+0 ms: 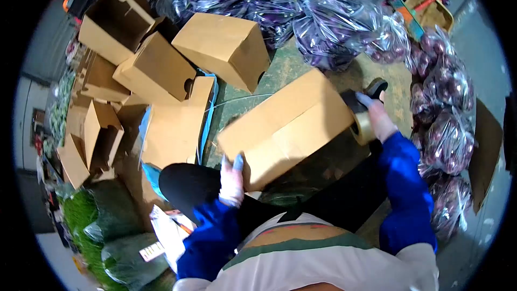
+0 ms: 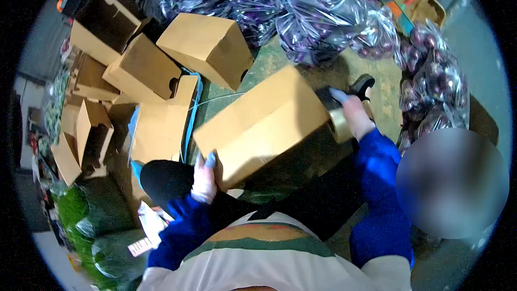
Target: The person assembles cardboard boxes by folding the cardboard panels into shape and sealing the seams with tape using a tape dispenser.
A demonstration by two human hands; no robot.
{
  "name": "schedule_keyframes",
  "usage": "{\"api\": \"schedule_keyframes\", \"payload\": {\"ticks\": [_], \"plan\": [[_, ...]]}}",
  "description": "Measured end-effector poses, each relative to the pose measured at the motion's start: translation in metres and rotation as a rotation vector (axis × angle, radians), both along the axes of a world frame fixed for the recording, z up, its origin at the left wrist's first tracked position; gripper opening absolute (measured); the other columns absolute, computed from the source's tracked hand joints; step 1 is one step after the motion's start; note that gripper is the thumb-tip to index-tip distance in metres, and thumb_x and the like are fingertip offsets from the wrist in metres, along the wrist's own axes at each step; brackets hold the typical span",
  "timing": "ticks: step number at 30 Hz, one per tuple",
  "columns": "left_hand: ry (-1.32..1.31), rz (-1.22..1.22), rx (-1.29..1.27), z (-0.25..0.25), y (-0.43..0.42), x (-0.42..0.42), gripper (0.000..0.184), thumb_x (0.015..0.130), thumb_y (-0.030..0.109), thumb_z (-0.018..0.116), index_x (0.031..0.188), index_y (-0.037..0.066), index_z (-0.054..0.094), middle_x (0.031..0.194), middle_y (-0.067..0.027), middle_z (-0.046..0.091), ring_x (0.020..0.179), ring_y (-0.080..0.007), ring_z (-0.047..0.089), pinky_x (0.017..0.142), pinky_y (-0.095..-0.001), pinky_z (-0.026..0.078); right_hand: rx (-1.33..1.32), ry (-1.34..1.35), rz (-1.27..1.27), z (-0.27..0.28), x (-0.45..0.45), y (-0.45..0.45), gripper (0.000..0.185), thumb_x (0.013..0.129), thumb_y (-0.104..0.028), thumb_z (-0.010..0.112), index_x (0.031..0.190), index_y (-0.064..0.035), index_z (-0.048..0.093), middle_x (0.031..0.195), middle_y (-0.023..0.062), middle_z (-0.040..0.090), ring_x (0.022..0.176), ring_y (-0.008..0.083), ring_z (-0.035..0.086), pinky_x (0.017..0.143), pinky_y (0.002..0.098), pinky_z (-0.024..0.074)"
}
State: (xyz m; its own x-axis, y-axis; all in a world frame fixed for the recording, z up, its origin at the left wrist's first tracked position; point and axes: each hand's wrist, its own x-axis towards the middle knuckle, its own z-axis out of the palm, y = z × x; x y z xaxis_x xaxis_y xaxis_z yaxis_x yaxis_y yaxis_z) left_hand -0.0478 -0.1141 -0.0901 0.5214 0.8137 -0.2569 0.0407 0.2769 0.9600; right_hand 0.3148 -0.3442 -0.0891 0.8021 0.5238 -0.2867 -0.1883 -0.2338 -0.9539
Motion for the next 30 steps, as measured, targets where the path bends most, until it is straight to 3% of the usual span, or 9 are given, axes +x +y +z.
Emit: {"api": "schedule_keyframes", "payload": {"ticks": [5,7,11,12,17,19,21,25,30], "plan": [[0.476,-0.225,0.581,0.013,0.059,0.083,0.048,0.082,0.024,0.062,0.121,0.000,0.046,0.105,-0.0228,0.060,0.098,-0.0329,0.058,0.085,-0.0366,0.045,0.414,0.574,-0.261,0.047,-0.043,-0.074,0.035,0.085,-0.022,0.058,0.112,0.0004,0.058,0.107,0.0081,0.063,0.096,0.0181,0.060,0.088,0.0283,0.0440],[0.558,-0.314,0.715,0.008,0.074,0.103,0.055,0.079,0.029,0.065,0.121,0.001,0.045,0.102,-0.0249,0.060,0.098,-0.0378,0.057,0.084,-0.0391,0.045,0.478,0.455,-0.261,0.096,-0.065,-0.084,0.036,0.086,-0.024,0.058,0.111,0.0012,0.058,0.108,0.0092,0.062,0.096,0.0184,0.060,0.088,0.0296,0.0452],[0.683,-0.285,1.169,0.052,0.057,0.126,0.066,0.065,0.015,0.072,0.123,0.002,0.044,0.125,-0.0222,0.044,0.112,-0.0364,0.046,0.095,-0.0410,0.038,0.662,0.481,-0.175,0.143,-0.077,-0.122,0.045,0.087,-0.028,0.056,0.119,0.0021,0.052,0.116,0.0134,0.058,0.106,0.0235,0.056,0.098,0.0349,0.0393],[0.465,-0.215,1.309,0.060,0.051,0.130,0.068,0.062,0.009,0.074,0.123,0.003,0.044,0.113,-0.0211,0.052,0.103,-0.0334,0.053,0.093,-0.0381,0.041,0.743,0.598,-0.104,0.151,-0.078,-0.130,0.048,0.087,-0.029,0.057,0.122,0.0024,0.050,0.119,0.0143,0.056,0.110,0.0246,0.054,0.100,0.0362,0.0375],[-0.177,-0.531,0.330,0.081,-0.020,0.140,0.027,0.084,0.014,0.059,0.108,0.001,0.057,0.098,-0.0083,0.060,0.090,-0.0217,0.059,0.083,-0.0302,0.047,0.637,0.358,0.025,0.147,-0.087,-0.115,0.064,0.081,-0.029,0.063,0.131,0.0015,0.038,0.131,0.0168,0.045,0.122,0.0302,0.042,0.107,0.0421,0.0273],[-0.200,-0.610,0.177,0.107,-0.036,0.139,0.024,0.089,0.018,0.055,0.107,0.001,0.057,0.096,-0.0064,0.060,0.086,-0.0193,0.059,0.080,-0.0295,0.048,0.751,0.521,-0.001,0.148,-0.094,-0.092,0.064,0.080,-0.027,0.063,0.130,0.0036,0.038,0.129,0.0189,0.046,0.119,0.0321,0.045,0.105,0.0433,0.0304],[-0.334,-0.680,-0.517,0.109,-0.044,0.139,0.036,0.091,0.034,0.050,0.104,0.002,0.058,0.093,-0.0079,0.061,0.078,-0.0171,0.059,0.071,-0.0293,0.050,0.788,0.588,0.053,0.139,-0.096,-0.083,0.066,0.080,-0.033,0.062,0.131,0.0017,0.038,0.129,0.0184,0.047,0.117,0.0321,0.046,0.105,0.0453,0.0304],[-0.198,-0.752,-0.634,0.136,-0.041,0.135,0.060,0.089,0.056,0.039,0.104,0.001,0.058,0.082,-0.0065,0.061,0.070,-0.0147,0.057,0.059,-0.0275,0.050,0.661,0.504,0.134,0.143,-0.112,-0.062,0.074,0.076,-0.032,0.066,0.132,0.0045,0.035,0.126,0.0217,0.048,0.114,0.0335,0.049,0.100,0.0436,0.0369],[-0.154,-0.853,-0.534,0.149,-0.034,0.120,0.050,0.090,0.049,0.044,0.100,0.002,0.062,0.075,-0.0034,0.061,0.057,-0.0109,0.055,0.050,-0.0224,0.046,0.422,0.320,0.171,0.143,-0.113,-0.061,0.059,0.067,-0.031,0.070,0.105,0.0095,0.052,0.099,0.0172,0.061,0.088,0.0239,0.060,0.082,0.0342,0.0469]]}}
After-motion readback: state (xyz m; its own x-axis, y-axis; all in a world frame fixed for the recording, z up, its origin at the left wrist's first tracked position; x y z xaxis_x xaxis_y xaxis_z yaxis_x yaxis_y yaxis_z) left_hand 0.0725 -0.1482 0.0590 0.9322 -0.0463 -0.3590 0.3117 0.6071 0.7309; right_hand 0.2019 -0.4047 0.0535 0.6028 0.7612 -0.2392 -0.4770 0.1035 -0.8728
